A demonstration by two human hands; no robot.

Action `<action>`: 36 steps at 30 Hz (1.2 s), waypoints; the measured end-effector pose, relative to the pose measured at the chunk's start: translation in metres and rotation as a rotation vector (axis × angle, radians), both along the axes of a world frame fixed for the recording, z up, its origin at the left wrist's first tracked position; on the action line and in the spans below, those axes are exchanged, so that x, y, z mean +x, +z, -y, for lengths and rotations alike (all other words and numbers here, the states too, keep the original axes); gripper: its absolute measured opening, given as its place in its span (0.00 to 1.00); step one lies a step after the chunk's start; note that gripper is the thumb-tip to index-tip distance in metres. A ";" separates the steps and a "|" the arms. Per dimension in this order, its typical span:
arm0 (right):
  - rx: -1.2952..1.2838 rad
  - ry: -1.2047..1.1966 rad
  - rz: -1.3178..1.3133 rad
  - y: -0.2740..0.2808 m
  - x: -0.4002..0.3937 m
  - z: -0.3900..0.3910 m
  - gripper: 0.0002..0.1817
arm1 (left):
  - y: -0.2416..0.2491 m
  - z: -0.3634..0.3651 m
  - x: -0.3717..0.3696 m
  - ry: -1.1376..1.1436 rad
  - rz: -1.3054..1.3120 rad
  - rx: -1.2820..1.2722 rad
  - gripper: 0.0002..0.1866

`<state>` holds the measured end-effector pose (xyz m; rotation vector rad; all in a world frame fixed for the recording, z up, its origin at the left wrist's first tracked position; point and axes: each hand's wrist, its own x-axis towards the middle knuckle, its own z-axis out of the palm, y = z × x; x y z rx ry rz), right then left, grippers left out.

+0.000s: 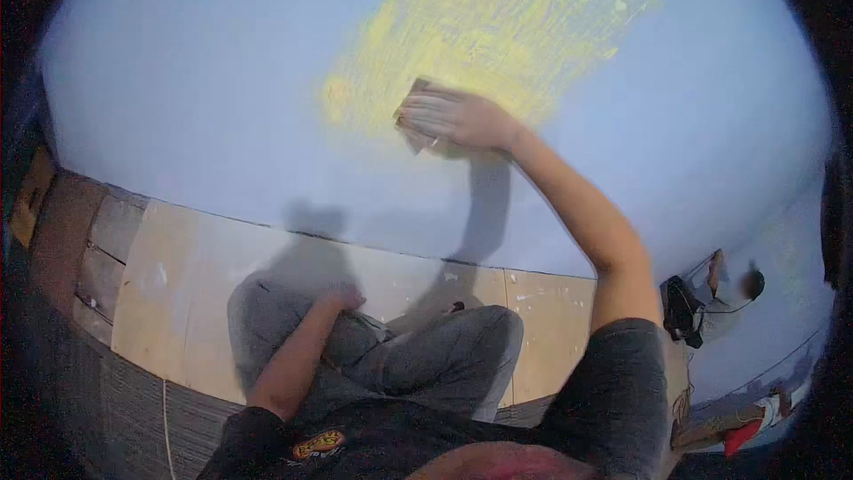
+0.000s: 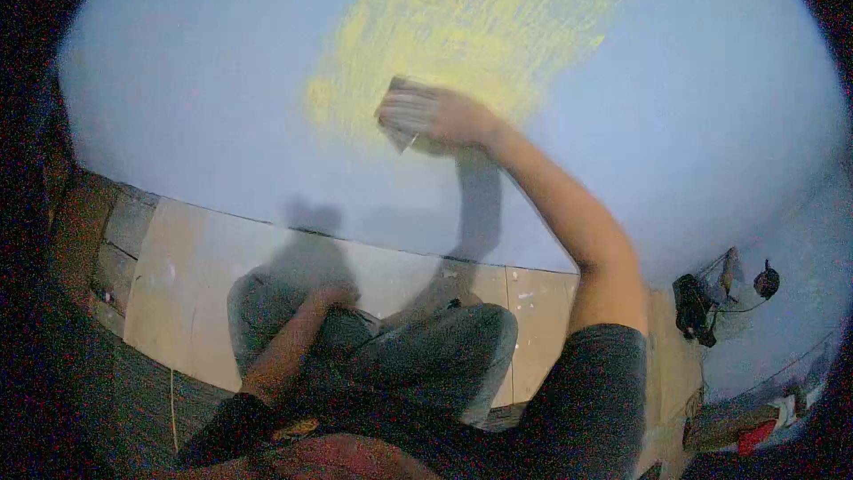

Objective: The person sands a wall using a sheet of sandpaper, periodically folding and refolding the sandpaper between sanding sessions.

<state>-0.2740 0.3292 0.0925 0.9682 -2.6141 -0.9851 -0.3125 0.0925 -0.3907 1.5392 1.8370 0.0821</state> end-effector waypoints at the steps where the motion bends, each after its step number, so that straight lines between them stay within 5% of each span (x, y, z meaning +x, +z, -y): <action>1: 0.064 -0.109 -0.140 0.033 0.007 0.003 0.31 | 0.025 0.007 0.001 -0.018 -0.013 -0.016 0.31; 4: 0.136 -0.255 -0.743 0.159 0.034 0.002 0.28 | 0.070 0.015 0.006 0.098 0.031 -0.055 0.29; 5: -0.034 -0.070 -0.993 0.193 0.035 -0.014 0.27 | -0.062 -0.026 0.005 0.125 0.057 0.050 0.28; 6: -0.194 -0.096 -1.108 0.208 0.039 0.013 0.20 | -0.070 -0.032 0.006 -0.068 -0.057 0.042 0.29; 8: -0.575 -0.103 -1.296 0.200 0.034 0.011 0.20 | -0.077 -0.040 0.003 -0.277 -0.201 0.063 0.29; 10: -0.896 -0.038 -1.340 0.157 0.003 0.043 0.21 | -0.109 -0.044 0.004 -0.131 -0.161 0.155 0.29; 11: -0.504 -0.110 -1.461 0.112 -0.021 0.014 0.28 | -0.123 -0.042 0.005 0.031 -0.093 0.216 0.29; 12: -0.304 -0.117 -1.249 0.057 -0.030 0.021 0.29 | -0.126 -0.033 0.006 0.045 -0.059 0.178 0.29; 15: -0.413 -0.245 -0.424 -0.103 -0.014 0.057 0.29 | -0.107 -0.019 0.002 0.090 0.043 0.069 0.30; 17: -0.039 -0.335 -0.111 -0.198 0.019 0.062 0.27 | -0.073 -0.011 0.000 0.111 0.101 -0.005 0.31; 18: -0.124 -0.363 -0.080 -0.242 0.040 0.057 0.28 | -0.049 -0.009 -0.005 0.120 0.119 -0.035 0.31; 19: -0.227 -0.425 -0.021 -0.271 0.060 0.063 0.28 | 0.061 0.035 0.010 0.286 0.106 0.018 0.38; 20: -0.327 -0.481 0.039 -0.292 0.080 0.073 0.28 | 0.052 0.027 0.004 0.221 0.067 0.006 0.37; 22: -0.569 -0.674 0.037 -0.321 0.118 0.094 0.27 | -0.026 -0.009 -0.001 0.098 -0.003 -0.019 0.36; 23: -0.759 -0.746 0.040 -0.334 0.137 0.106 0.27 | -0.123 -0.018 -0.010 0.219 0.203 0.204 0.37; 24: -0.961 -0.819 0.049 -0.341 0.150 0.110 0.26 | -0.112 -0.022 -0.009 0.247 0.239 0.216 0.37; 29: -1.114 -0.911 0.281 -0.330 0.153 0.113 0.22 | 0.037 -0.006 0.018 0.148 0.282 0.392 0.37; 32: -1.144 -0.794 0.218 -0.381 0.148 0.090 0.19 | 0.009 -0.009 0.018 0.234 -0.038 0.452 0.34; 34: -1.093 -0.689 0.228 -0.408 0.146 0.080 0.19 | 0.075 0.006 0.022 0.227 0.145 0.466 0.27; 36: -1.042 -0.897 0.420 -0.382 0.136 0.097 0.20 | 0.112 0.019 0.027 0.304 0.126 0.334 0.24</action>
